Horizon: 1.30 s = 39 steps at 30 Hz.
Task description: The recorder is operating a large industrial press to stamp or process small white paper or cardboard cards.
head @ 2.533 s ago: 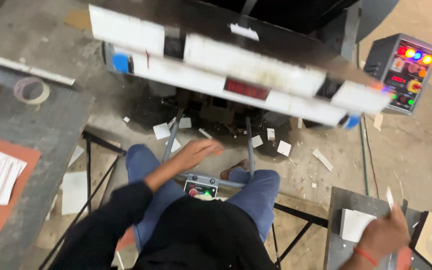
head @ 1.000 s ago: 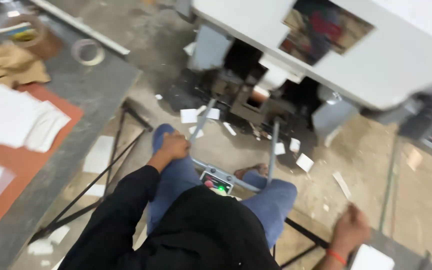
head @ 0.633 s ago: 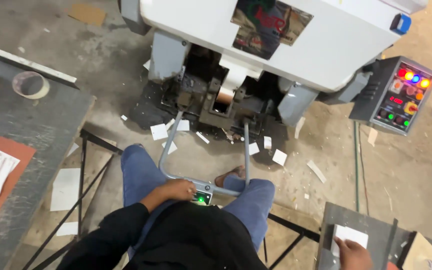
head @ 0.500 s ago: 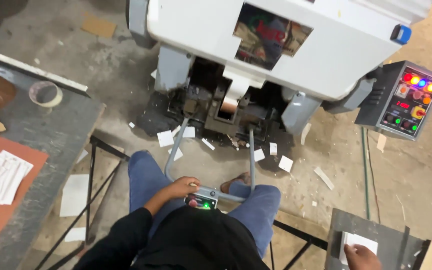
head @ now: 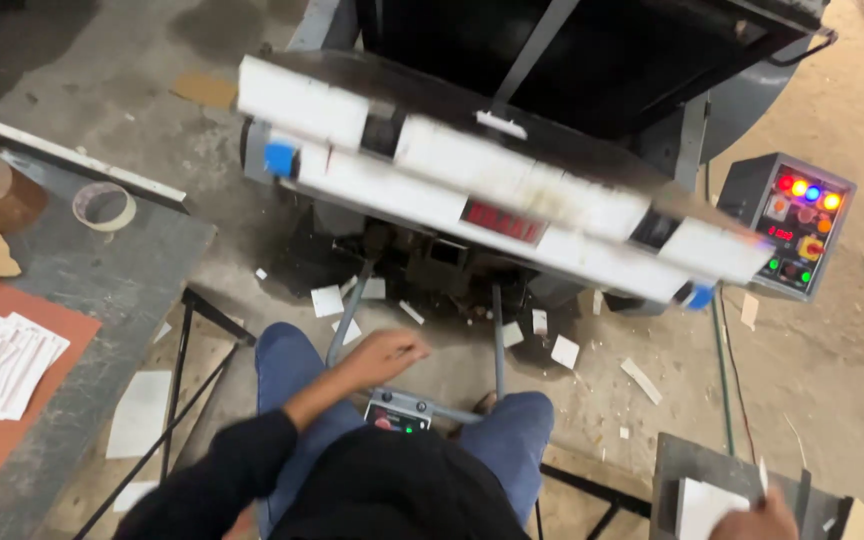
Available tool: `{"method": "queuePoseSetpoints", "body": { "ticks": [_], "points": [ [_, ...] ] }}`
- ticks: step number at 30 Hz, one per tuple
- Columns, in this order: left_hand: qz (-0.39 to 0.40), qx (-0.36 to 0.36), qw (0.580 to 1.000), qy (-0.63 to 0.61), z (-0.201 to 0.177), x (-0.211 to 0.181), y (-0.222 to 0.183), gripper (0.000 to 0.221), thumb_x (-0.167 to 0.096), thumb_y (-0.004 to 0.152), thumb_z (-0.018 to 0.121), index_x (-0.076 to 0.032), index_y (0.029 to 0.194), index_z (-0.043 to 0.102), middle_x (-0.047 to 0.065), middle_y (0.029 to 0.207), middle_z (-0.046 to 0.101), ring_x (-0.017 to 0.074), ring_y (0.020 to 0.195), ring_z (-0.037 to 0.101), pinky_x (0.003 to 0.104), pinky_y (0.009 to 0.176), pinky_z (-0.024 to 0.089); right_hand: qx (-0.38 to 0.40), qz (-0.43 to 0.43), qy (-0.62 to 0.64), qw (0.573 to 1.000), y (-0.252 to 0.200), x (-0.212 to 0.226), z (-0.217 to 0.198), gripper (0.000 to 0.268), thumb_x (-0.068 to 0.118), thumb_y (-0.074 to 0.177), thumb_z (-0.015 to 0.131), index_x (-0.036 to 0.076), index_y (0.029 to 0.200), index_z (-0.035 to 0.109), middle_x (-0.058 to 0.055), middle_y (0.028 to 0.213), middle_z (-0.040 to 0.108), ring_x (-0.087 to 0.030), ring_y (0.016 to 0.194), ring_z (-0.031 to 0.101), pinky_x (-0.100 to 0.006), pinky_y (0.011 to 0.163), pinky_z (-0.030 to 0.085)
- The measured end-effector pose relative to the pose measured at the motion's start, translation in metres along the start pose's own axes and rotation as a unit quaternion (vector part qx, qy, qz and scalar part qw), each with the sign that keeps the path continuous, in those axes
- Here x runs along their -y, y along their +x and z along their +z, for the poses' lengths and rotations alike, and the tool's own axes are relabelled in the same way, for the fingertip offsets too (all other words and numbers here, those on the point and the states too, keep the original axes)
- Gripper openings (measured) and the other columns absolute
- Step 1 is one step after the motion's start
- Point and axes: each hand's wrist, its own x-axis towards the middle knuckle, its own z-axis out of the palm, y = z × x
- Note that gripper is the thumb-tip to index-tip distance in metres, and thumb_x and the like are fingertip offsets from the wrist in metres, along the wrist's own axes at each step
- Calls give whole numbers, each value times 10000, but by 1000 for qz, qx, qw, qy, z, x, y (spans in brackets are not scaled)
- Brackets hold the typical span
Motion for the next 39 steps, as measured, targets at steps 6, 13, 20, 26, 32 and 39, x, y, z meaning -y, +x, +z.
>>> {"method": "queuePoseSetpoints", "body": {
  "ticks": [6,13,20,26,32,39],
  "points": [
    [113,-19,975,190,-23,-74,125,305,-332,1056,609,-84,971,764,118,1007,736,299,995,698,412,854,531,9,-128,237,963,97,198,99,460,-75,893,545,-30,1341,644,-242,1348,660,-416,1253,633,-448,1049,500],
    [-19,73,884,462,7,-52,71,965,-689,855,620,-13,1505,389,212,1522,435,369,1499,263,610,1164,182,231,-266,244,903,40,391,227,521,-25,805,575,38,1316,656,-176,1402,638,-336,1365,562,-401,1198,411],
    [15,-130,895,427,-67,-9,-116,401,-171,851,640,-135,1249,672,106,1151,660,320,1071,601,592,1072,384,198,-368,185,889,65,419,281,479,-2,885,510,34,1333,675,-191,1411,624,-348,1338,564,-419,1100,455],
    [-114,-450,628,625,-203,-4,-264,243,-20,1000,624,-90,1220,699,143,1048,666,351,1006,612,496,974,445,307,-414,137,846,211,473,278,409,390,991,602,32,1151,720,-223,1147,718,-409,1053,681,-484,912,541],
    [-245,-430,550,673,-256,53,-374,232,-4,935,540,-11,1126,671,187,1032,607,370,1009,551,467,919,390,183,-379,335,843,307,526,216,398,314,948,740,-13,1172,710,-255,1110,715,-431,1023,671,-482,874,533],
    [-232,-439,648,578,-245,75,-375,201,15,1049,421,59,1244,439,149,1106,428,238,987,439,282,838,365,102,-240,348,900,144,401,79,133,121,966,745,82,1091,770,-128,920,722,-326,843,695,-418,749,548]
  ]
}}
